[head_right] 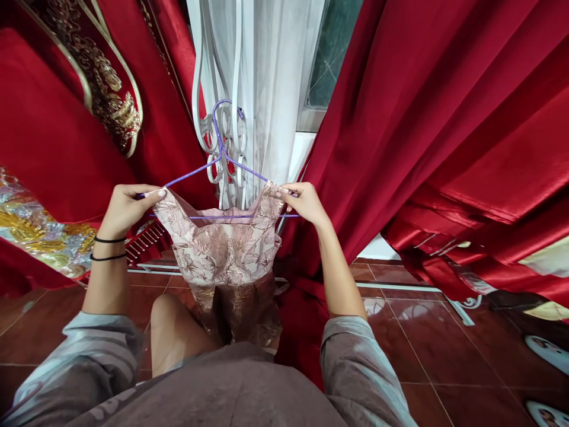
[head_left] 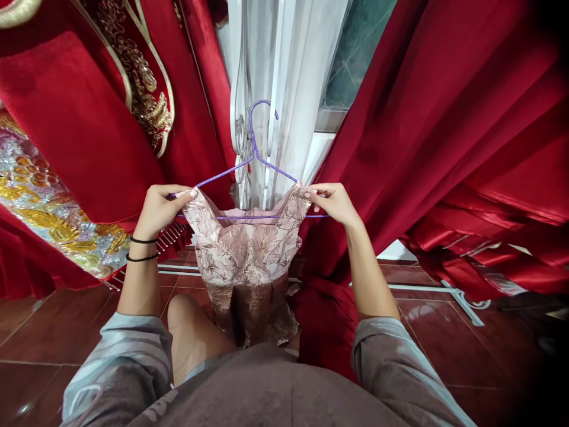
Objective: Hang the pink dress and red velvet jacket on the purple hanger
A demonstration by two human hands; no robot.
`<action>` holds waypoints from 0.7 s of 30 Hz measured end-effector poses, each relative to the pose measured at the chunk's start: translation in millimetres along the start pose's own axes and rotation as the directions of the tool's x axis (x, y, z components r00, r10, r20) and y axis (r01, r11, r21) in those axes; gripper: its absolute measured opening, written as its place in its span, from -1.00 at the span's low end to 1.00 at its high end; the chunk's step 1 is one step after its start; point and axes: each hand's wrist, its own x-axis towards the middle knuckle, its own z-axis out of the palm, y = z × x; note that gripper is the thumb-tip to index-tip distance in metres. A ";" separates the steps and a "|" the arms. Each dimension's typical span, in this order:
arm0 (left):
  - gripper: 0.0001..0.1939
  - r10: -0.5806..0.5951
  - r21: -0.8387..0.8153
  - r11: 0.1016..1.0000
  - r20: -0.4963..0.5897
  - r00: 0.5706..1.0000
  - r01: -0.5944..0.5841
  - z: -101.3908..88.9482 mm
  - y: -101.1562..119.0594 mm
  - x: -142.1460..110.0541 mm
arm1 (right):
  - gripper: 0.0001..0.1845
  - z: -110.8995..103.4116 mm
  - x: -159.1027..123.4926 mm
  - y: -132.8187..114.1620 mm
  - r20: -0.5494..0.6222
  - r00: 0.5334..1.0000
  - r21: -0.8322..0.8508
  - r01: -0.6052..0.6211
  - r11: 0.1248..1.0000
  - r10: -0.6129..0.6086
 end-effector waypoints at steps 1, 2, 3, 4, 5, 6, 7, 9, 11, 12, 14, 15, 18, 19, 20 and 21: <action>-0.72 0.017 -0.035 0.999 -0.040 0.999 -0.019 2.1 -0.9 1.5 | -0.68 4.8 0.4 1.9 -0.064 0.998 0.020 0.014 1.000 -0.013; -0.74 0.041 -0.067 0.997 -0.098 0.994 -0.048 3.9 -1.4 2.5 | -0.68 9.2 0.6 4.1 -0.140 0.990 0.052 0.026 0.998 -0.018; -0.76 0.068 -0.089 0.993 -0.164 0.984 -0.084 5.3 -1.5 3.3 | -0.67 12.9 0.3 6.3 -0.213 0.977 0.088 0.033 0.996 -0.014; -0.77 0.094 -0.095 0.988 -0.225 0.970 -0.118 6.1 -1.5 3.9 | -0.65 15.7 -0.4 8.4 -0.271 0.963 0.121 0.037 0.992 -0.003; -0.76 0.118 -0.080 0.986 -0.272 0.955 -0.145 6.5 -1.6 4.5 | -0.64 17.6 -1.7 10.0 -0.307 0.952 0.141 0.037 0.989 0.008; -0.75 0.136 -0.044 0.987 -0.302 0.943 -0.157 6.4 -2.1 5.2 | -0.63 18.5 -3.5 11.1 -0.317 0.948 0.141 0.031 0.990 0.015; -0.73 0.146 0.008 0.989 -0.305 0.941 -0.151 6.1 -3.1 5.9 | -0.63 18.7 -5.6 11.5 -0.305 0.952 0.110 0.023 0.994 0.012; -0.69 0.132 0.111 0.988 -0.221 0.966 -0.110 5.3 -6.7 7.4 | -0.66 18.1 -10.2 10.5 -0.256 0.966 -0.057 0.013 0.998 -0.027; -0.69 0.106 0.178 0.980 -0.098 0.989 -0.087 5.4 -11.2 8.6 | -0.67 17.7 -14.7 8.1 -0.213 0.974 -0.281 0.020 0.959 -0.083; -0.69 0.113 0.204 0.974 -0.054 0.992 -0.100 5.8 -13.0 8.8 | -0.68 18.0 -17.0 6.9 -0.204 0.972 -0.371 0.033 0.928 -0.116; -0.70 0.186 0.268 0.949 -0.059 0.981 -0.164 7.1 -14.8 8.0 | -0.69 19.0 -23.0 5.9 -0.212 0.959 -0.469 0.068 0.881 -0.186; -0.69 0.235 0.308 0.931 -0.096 0.967 -0.196 7.7 -14.9 6.7 | -0.65 19.4 -27.7 6.8 -0.230 0.949 -0.483 0.079 0.872 -0.214; -0.61 0.334 0.374 0.896 -0.213 0.918 -0.239 9.9 -16.6 -4.0 | -0.46 17.6 -56.1 19.8 -0.346 0.913 -0.463 0.034 0.886 -0.216; -0.58 0.349 0.377 0.895 -0.257 0.901 -0.239 11.4 -19.8 -10.9 | -0.46 15.6 -72.2 28.9 -0.390 0.904 -0.441 -0.017 0.897 -0.175; -0.56 0.357 0.375 0.898 -0.310 0.881 -0.232 14.0 -25.4 -19.8 | -0.48 13.1 -92.2 40.7 -0.431 0.895 -0.421 -0.086 0.903 -0.116; -0.55 0.359 0.372 0.902 -0.368 0.858 -0.218 18.0 -34.1 -31.3 | -0.51 10.0 -116.2 55.0 -0.462 0.886 -0.406 -0.171 0.897 -0.040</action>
